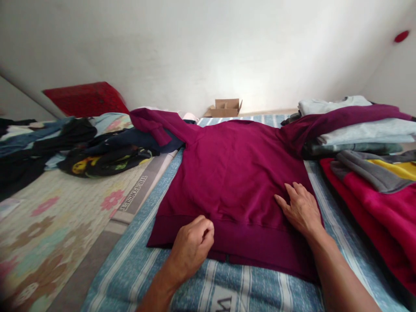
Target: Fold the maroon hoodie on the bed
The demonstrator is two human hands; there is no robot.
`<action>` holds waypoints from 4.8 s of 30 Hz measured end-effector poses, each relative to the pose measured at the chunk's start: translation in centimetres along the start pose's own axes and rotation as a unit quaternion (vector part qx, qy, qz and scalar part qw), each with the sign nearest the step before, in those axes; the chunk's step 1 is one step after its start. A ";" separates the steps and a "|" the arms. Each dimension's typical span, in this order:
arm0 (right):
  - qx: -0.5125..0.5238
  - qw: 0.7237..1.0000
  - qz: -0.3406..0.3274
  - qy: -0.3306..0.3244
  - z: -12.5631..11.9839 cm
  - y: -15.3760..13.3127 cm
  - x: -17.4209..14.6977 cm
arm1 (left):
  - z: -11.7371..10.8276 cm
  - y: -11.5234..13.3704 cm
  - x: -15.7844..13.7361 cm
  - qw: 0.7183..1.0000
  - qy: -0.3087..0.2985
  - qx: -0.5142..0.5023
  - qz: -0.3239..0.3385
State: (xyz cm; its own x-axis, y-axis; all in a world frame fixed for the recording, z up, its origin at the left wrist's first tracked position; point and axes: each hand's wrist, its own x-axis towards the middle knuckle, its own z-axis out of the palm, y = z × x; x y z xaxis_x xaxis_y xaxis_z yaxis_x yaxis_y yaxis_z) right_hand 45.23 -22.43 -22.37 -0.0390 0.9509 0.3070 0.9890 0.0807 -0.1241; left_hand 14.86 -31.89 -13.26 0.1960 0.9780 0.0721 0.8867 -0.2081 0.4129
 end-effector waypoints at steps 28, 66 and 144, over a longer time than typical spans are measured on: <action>0.004 1.000 0.003 0.001 0.3 -0.3 -0.1 | -0.9 -2.3 11.4 0.982 -0.095 0.158 0.043; 0.014 1.000 0.000 0.006 0.0 -0.3 0.0 | -0.2 -2.1 11.3 0.972 -0.085 0.192 0.107; 0.152 0.912 -0.313 -0.217 -5.1 -17.9 2.5 | 1.5 -3.4 -0.1 0.990 0.076 0.013 0.121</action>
State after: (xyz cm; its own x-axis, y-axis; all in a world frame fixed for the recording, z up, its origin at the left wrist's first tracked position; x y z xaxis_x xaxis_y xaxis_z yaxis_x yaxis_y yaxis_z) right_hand 28.11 -22.98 -14.60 -0.7006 0.7134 0.0140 0.6708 0.6652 -0.3280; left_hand 12.48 -31.28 -16.01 0.3402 0.8903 0.3026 0.8325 -0.4348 0.3434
